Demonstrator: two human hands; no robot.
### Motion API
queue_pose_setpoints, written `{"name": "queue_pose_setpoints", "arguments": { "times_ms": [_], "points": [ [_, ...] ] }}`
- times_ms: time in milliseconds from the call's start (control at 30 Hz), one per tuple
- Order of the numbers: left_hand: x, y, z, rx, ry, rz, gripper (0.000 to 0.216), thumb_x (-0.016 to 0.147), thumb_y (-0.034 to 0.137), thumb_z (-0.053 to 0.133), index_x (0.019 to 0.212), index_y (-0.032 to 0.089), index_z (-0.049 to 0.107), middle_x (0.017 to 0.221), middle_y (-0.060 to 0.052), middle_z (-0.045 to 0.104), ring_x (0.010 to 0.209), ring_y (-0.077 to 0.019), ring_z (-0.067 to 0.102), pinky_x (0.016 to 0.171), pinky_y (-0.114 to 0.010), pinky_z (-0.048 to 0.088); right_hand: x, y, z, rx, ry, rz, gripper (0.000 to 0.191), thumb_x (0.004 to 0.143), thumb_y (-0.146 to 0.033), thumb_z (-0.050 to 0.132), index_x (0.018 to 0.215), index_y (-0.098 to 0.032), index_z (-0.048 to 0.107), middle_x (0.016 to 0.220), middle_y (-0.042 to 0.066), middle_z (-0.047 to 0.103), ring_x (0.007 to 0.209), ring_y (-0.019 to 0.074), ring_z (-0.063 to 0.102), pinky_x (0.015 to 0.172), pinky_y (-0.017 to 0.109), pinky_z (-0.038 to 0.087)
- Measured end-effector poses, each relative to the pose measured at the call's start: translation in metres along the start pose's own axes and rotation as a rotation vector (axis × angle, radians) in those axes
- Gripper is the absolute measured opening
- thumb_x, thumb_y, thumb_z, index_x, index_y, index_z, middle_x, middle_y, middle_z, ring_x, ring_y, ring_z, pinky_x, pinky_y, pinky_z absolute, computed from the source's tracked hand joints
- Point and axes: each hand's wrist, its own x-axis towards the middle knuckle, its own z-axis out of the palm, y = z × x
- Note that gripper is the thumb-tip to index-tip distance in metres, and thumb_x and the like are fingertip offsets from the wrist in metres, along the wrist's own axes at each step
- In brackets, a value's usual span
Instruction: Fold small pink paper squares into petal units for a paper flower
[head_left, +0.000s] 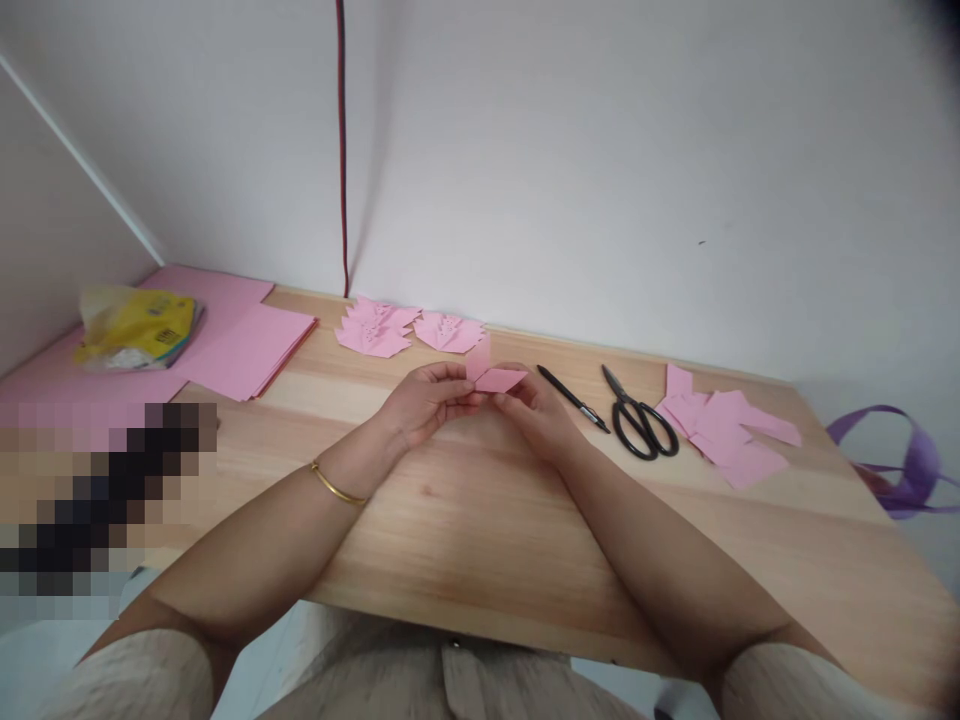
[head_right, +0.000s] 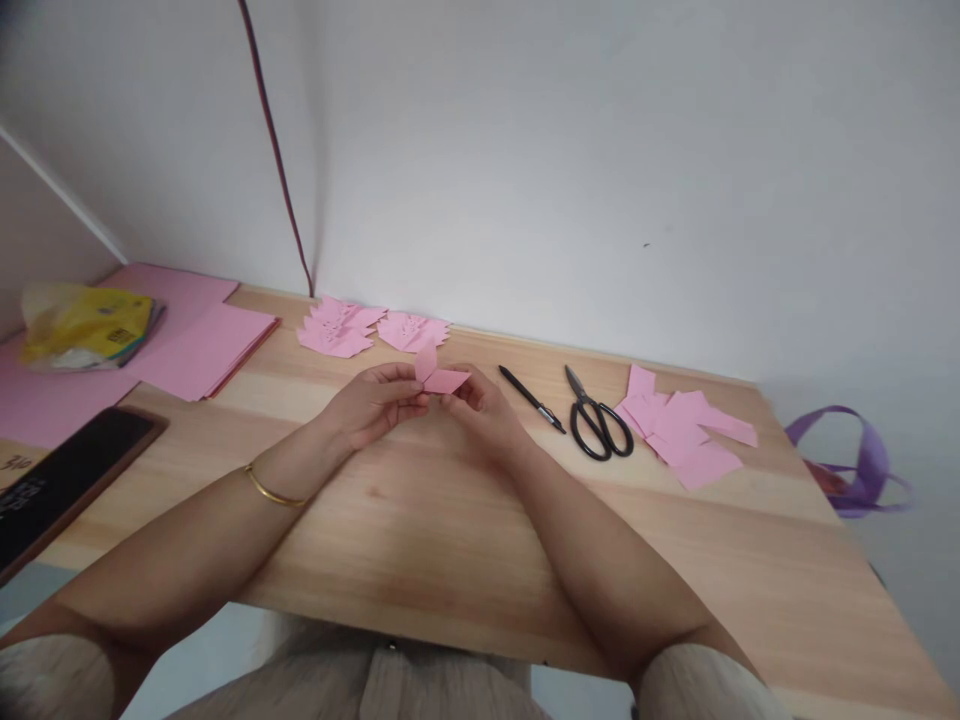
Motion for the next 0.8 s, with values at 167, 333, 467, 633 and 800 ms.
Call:
{"name": "queue_pose_setpoints", "arguments": {
  "times_ms": [167,333,467,633,800],
  "points": [
    [-0.001,-0.002,0.001,0.08,-0.035,0.038,0.016,0.067,0.01,0.069,0.08,0.009,0.06,0.071,-0.004,0.066,0.062,-0.0118,0.063,0.066,-0.027,0.052,-0.001,-0.001,0.002,-0.044,-0.013,0.005,0.024,0.082,-0.038,0.059,0.099,-0.022,0.062,0.101,0.005,0.064,0.094,0.018,0.059,0.087,0.036,0.047],
    [0.001,-0.006,-0.002,0.147,-0.064,0.092,0.021,0.066,0.016,0.071,0.083,0.01,0.059,0.075,-0.005,0.066,0.064,-0.0123,0.063,0.069,-0.029,0.051,-0.001,0.002,0.004,0.033,-0.023,0.002,0.026,0.077,-0.038,0.065,0.096,-0.021,0.062,0.097,0.005,0.064,0.092,0.018,0.06,0.084,0.036,0.049],
    [0.001,-0.007,0.0,0.287,-0.08,0.162,0.02,0.066,0.018,0.071,0.08,0.01,0.06,0.073,-0.004,0.065,0.066,-0.0113,0.061,0.068,-0.027,0.049,0.0,0.001,0.007,0.035,-0.009,-0.06,0.017,0.079,-0.037,0.062,0.087,-0.022,0.06,0.085,0.003,0.062,0.081,0.016,0.061,0.078,0.035,0.05],
    [-0.003,-0.006,0.003,0.64,-0.027,0.37,0.014,0.07,0.025,0.067,0.078,0.014,0.062,0.073,-0.002,0.064,0.07,-0.0116,0.059,0.07,-0.025,0.047,0.0,0.004,0.005,-0.145,0.046,-0.087,0.015,0.08,-0.035,0.06,0.083,-0.021,0.058,0.081,0.004,0.061,0.076,0.0156,0.059,0.072,0.033,0.048],
    [-0.005,-0.004,0.001,0.88,0.052,0.524,0.012,0.075,0.029,0.062,0.078,0.017,0.064,0.084,-0.004,0.066,0.078,-0.0138,0.059,0.075,-0.026,0.046,-0.001,0.008,0.004,-0.223,0.177,-0.176,0.022,0.078,-0.028,0.062,0.098,-0.024,0.055,0.085,0.001,0.057,0.075,0.0135,0.054,0.07,0.029,0.044]
  ]
}}
